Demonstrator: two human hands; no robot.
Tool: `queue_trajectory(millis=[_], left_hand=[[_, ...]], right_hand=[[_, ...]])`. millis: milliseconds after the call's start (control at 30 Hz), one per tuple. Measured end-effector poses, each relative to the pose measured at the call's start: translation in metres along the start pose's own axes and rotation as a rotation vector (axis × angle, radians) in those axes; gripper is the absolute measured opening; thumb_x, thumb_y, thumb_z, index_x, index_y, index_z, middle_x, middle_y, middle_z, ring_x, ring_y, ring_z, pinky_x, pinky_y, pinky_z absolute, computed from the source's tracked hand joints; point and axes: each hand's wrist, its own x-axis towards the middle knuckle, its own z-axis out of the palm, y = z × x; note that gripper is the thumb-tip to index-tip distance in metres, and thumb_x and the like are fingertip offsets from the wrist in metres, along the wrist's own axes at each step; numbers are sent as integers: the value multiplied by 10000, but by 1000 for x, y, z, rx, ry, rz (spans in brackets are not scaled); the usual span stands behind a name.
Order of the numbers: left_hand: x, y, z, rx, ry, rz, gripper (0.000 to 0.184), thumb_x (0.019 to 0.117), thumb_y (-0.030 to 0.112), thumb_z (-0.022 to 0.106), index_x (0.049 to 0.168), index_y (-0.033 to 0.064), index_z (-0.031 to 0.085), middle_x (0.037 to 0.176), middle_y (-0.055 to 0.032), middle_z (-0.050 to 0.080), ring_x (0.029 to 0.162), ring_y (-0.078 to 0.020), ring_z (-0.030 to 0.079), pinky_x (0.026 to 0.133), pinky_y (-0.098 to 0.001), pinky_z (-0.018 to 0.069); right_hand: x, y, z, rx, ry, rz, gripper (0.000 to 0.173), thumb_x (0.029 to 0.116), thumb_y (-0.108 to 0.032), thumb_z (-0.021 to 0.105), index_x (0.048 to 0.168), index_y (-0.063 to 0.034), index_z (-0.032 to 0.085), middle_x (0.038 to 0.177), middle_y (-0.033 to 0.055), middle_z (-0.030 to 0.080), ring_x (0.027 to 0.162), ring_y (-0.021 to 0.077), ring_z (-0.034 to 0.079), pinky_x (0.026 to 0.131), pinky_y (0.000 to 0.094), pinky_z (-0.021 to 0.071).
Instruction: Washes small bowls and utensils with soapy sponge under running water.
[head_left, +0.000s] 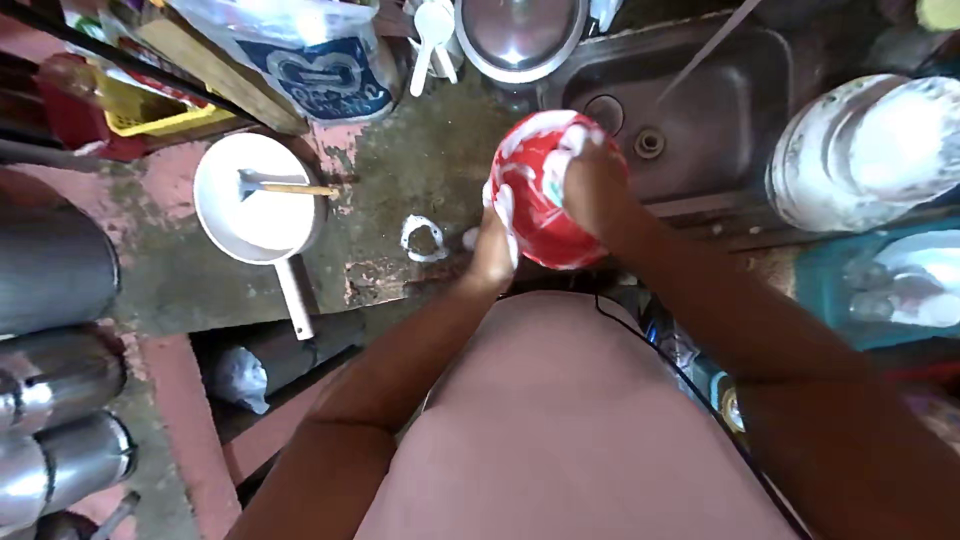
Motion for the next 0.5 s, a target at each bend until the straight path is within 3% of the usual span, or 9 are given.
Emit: queue_trajectory(millis=[67,133,200,267,333,433,500], left_hand=[[0,-5,1,-2,-69,19,524,1132,385,264,1583,125,319,1455,-92,562,1330,-189,555,1113,-441,492],[3,-9,1,8,-23,14,486,1128,374,275,1523,121,402,1320,-95,636,1207,-194,622,1021,-442,542],[5,-6,-2,51,17,-1,508,1128,395,276,1561,145,368,1392,-91,609,1268,-200,599,1059,-460,529],[6,0,4,68,28,-14,510,1129,392,271,1580,169,350,1464,-71,565,1336,-185,552,1105,-459,492],[6,-1,19,65,1,-34,503,1129,401,275,1571,179,364,1462,-56,566,1333,-174,550,1102,-450,492],[6,-5,53,82,-89,-121,514,1118,462,316,1578,233,349,1441,-23,579,1287,-160,577,1044,-441,529],[12,-9,81,75,-121,-148,484,1119,430,345,1549,213,389,1377,-39,619,1240,-171,611,1009,-436,553]], right_hand=[[-3,-16,13,170,-30,-75,330,867,-164,735,1186,-81,707,1315,223,601,1244,401,571,1017,579,510],[-18,-27,18,287,-91,-198,267,871,-192,737,1118,-94,716,1245,163,632,1198,325,598,1024,518,515],[-33,-16,18,225,-179,-212,212,888,-233,734,1072,-126,730,1220,134,660,1203,328,600,1014,548,513],[-47,10,12,59,-213,-93,258,866,-205,748,1095,-86,738,1228,201,655,1222,437,572,940,667,499],[-55,39,8,-68,-129,56,247,880,-174,714,1093,-50,735,1291,237,610,1248,493,521,939,725,452],[-65,75,-13,-174,36,231,248,900,-117,686,1143,-100,730,1337,230,565,1241,499,508,886,697,476],[-75,103,-29,-73,123,348,315,894,-123,694,1210,-116,696,1349,254,544,1238,498,521,917,662,511]])
